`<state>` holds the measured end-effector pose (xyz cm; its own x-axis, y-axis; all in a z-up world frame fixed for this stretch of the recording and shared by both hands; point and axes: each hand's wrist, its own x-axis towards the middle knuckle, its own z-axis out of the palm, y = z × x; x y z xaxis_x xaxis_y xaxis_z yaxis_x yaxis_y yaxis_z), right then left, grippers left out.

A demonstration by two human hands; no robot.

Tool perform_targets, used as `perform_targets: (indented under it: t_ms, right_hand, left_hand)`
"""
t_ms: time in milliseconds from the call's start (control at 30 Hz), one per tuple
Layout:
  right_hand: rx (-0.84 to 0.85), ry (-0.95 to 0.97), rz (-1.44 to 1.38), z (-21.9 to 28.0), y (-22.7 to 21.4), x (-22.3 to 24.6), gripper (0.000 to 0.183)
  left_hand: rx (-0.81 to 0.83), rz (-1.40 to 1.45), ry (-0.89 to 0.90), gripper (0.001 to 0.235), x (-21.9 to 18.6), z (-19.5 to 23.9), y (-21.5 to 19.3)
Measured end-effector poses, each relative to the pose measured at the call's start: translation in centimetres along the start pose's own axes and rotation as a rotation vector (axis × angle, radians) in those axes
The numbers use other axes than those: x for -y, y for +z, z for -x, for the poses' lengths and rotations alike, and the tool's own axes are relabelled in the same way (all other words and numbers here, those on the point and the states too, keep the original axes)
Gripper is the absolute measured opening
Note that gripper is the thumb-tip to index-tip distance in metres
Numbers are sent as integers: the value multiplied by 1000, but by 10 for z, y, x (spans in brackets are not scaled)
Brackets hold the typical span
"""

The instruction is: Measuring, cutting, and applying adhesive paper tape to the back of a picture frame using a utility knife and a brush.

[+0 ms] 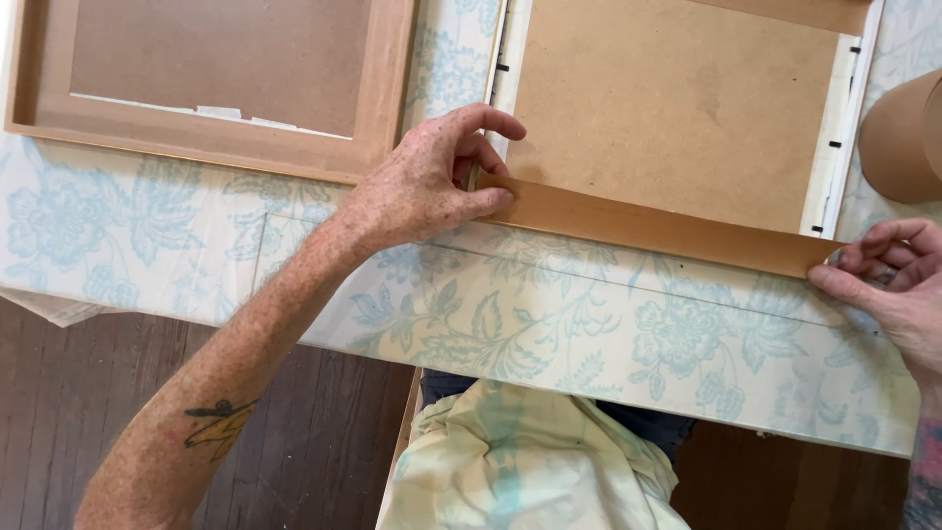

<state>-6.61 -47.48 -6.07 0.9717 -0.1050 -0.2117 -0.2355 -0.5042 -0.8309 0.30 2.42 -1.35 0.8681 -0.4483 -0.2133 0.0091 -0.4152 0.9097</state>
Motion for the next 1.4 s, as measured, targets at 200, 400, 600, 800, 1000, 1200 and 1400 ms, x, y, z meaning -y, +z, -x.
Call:
perform_targets:
  t_ms: [200,400,600,800,1000,1200,1400]
  right_hand:
    - [-3,18,-32,2,2,6,52]
    - [3,18,-19,0,1,6,52]
    - [-1,13,-12,-1,0,1,53]
    - [-2,14,-25,-1,1,0,54]
    - [6,-5,-11,-1,-1,-1,54]
    - [3,1,-13,-1,-1,-4,55]
    - [13,-6,-6,0,0,0,54]
  left_hand:
    - [1,30,-42,43,-3,0,0]
    - [-10,112,-113,45,-13,3,-1]
    - [-11,71,-117,45,-4,0,2]
    - [-21,99,-134,44,-6,0,0]
    - [-26,62,-154,45,-7,1,2]
    - [-35,48,-149,45,-5,-1,3]
    - [-43,-45,-89,47,2,0,5]
